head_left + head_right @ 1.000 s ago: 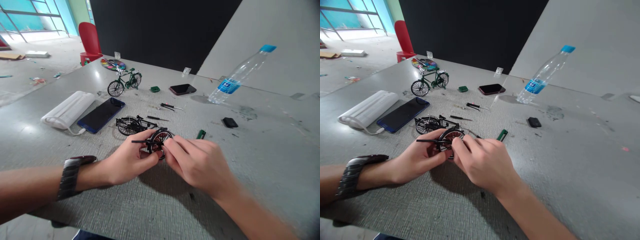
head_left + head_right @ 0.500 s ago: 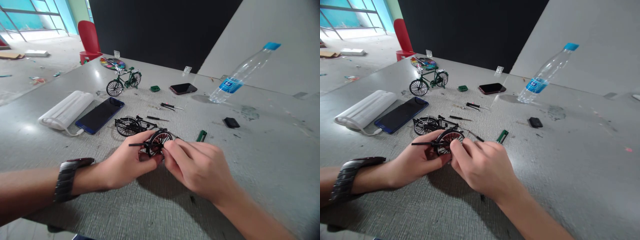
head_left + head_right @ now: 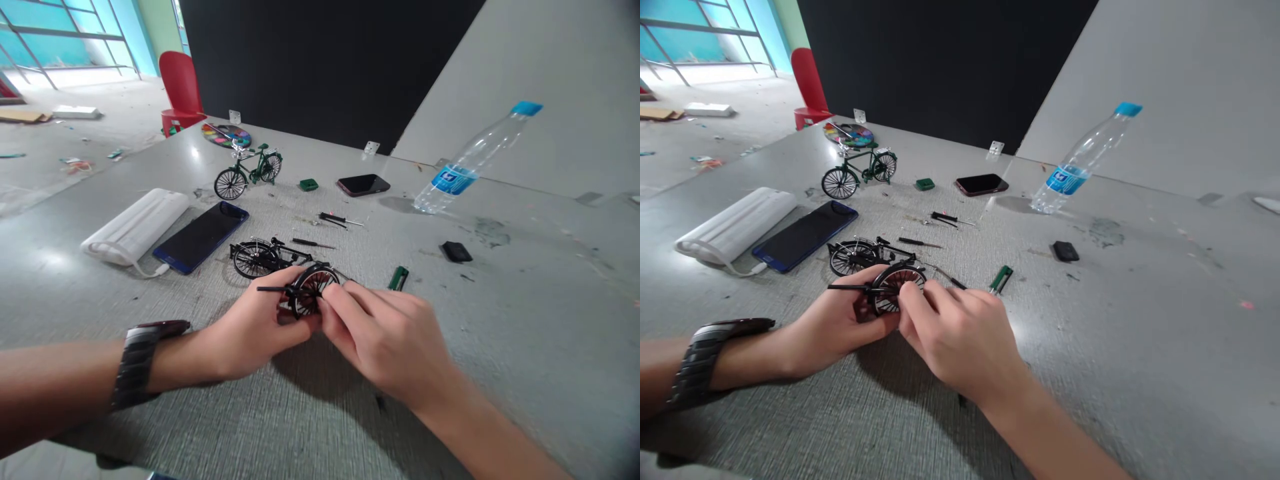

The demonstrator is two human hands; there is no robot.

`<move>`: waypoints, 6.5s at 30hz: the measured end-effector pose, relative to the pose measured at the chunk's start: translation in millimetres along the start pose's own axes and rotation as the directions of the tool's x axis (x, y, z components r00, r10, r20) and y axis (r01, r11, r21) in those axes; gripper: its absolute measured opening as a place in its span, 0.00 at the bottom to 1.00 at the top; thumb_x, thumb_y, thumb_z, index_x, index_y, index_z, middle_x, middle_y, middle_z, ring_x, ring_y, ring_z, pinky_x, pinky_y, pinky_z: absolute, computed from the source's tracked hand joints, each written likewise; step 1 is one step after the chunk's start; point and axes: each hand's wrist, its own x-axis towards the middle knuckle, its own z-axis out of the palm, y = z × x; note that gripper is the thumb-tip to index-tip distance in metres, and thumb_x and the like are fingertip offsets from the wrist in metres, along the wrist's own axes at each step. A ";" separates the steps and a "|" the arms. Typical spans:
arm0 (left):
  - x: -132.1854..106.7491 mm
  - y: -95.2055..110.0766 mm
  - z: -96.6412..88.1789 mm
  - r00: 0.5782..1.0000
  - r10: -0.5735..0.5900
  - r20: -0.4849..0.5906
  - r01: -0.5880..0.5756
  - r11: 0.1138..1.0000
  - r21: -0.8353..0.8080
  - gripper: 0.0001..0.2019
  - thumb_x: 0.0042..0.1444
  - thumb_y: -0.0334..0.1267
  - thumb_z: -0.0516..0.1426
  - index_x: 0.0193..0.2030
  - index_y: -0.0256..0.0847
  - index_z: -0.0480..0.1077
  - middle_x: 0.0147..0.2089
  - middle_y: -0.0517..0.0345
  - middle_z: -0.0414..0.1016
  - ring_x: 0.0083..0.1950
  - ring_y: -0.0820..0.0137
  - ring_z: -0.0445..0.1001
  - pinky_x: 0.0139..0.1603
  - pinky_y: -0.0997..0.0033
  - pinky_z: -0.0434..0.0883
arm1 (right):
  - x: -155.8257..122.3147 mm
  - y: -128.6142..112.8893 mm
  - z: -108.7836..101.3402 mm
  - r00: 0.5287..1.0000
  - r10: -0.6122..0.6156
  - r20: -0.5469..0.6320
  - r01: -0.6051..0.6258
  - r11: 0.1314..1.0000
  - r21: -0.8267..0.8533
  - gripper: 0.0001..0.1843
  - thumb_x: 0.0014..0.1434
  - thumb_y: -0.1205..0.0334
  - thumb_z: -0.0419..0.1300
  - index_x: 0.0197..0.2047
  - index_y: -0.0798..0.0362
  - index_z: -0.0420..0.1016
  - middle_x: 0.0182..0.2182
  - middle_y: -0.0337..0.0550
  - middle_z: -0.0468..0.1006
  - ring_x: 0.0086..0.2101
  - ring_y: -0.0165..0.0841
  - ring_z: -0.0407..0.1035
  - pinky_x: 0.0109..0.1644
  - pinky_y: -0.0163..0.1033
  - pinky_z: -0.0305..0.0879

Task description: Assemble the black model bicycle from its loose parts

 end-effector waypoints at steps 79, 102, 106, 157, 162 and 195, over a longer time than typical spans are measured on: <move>-1.2 2.7 1.4 0.995 -0.071 -0.074 0.072 0.997 0.007 0.13 0.54 0.30 0.62 0.46 0.40 0.70 0.38 0.61 0.75 0.35 0.73 0.71 0.34 0.76 0.71 | -3.3 -4.1 0.8 0.989 0.130 0.072 -0.139 0.979 0.150 0.10 0.74 0.61 0.52 0.42 0.51 0.72 0.27 0.34 0.79 0.21 0.30 0.70 0.26 0.40 0.51; 3.4 2.8 -4.3 0.992 -0.097 -0.079 0.090 0.992 -0.086 0.10 0.66 0.39 0.56 0.47 0.36 0.72 0.39 0.55 0.77 0.40 0.69 0.72 0.44 0.69 0.73 | -5.5 15.1 -4.5 1.000 0.016 0.003 -0.016 0.996 0.090 0.05 0.66 0.68 0.59 0.41 0.52 0.76 0.31 0.35 0.82 0.25 0.27 0.71 0.27 0.39 0.55; 2.4 5.2 -3.5 0.997 -0.066 -0.028 0.064 0.995 -0.083 0.09 0.65 0.37 0.55 0.47 0.36 0.73 0.41 0.55 0.78 0.43 0.67 0.74 0.46 0.69 0.74 | -5.1 19.5 -6.9 1.000 -0.013 -0.021 0.012 1.000 -0.029 0.06 0.67 0.69 0.59 0.41 0.52 0.76 0.31 0.35 0.83 0.23 0.27 0.69 0.27 0.40 0.54; -9.0 3.1 -2.7 0.992 0.124 -0.033 -0.116 0.975 0.187 0.12 0.71 0.38 0.54 0.59 0.46 0.66 0.50 0.54 0.78 0.51 0.66 0.77 0.47 0.69 0.75 | -2.0 -17.1 4.2 0.715 0.541 0.442 -0.614 0.184 0.767 0.09 0.68 0.55 0.61 0.38 0.50 0.69 0.25 0.33 0.73 0.24 0.26 0.69 0.25 0.30 0.65; -7.3 4.7 -2.7 0.995 0.096 -0.026 -0.089 0.973 0.211 0.12 0.71 0.38 0.54 0.59 0.44 0.66 0.49 0.53 0.78 0.52 0.65 0.77 0.45 0.68 0.75 | -2.6 -16.9 4.6 0.738 0.518 0.432 -0.601 0.214 0.770 0.09 0.69 0.54 0.60 0.39 0.50 0.69 0.25 0.33 0.73 0.24 0.26 0.69 0.24 0.31 0.65; -5.8 11.2 -3.0 0.980 0.124 -0.158 -0.079 0.961 0.265 0.14 0.63 0.33 0.61 0.55 0.46 0.78 0.45 0.60 0.83 0.42 0.73 0.79 0.45 0.76 0.77 | -3.0 -14.3 6.1 0.740 0.578 0.345 -0.582 0.290 0.760 0.09 0.66 0.57 0.62 0.36 0.49 0.69 0.23 0.32 0.72 0.22 0.26 0.67 0.23 0.30 0.62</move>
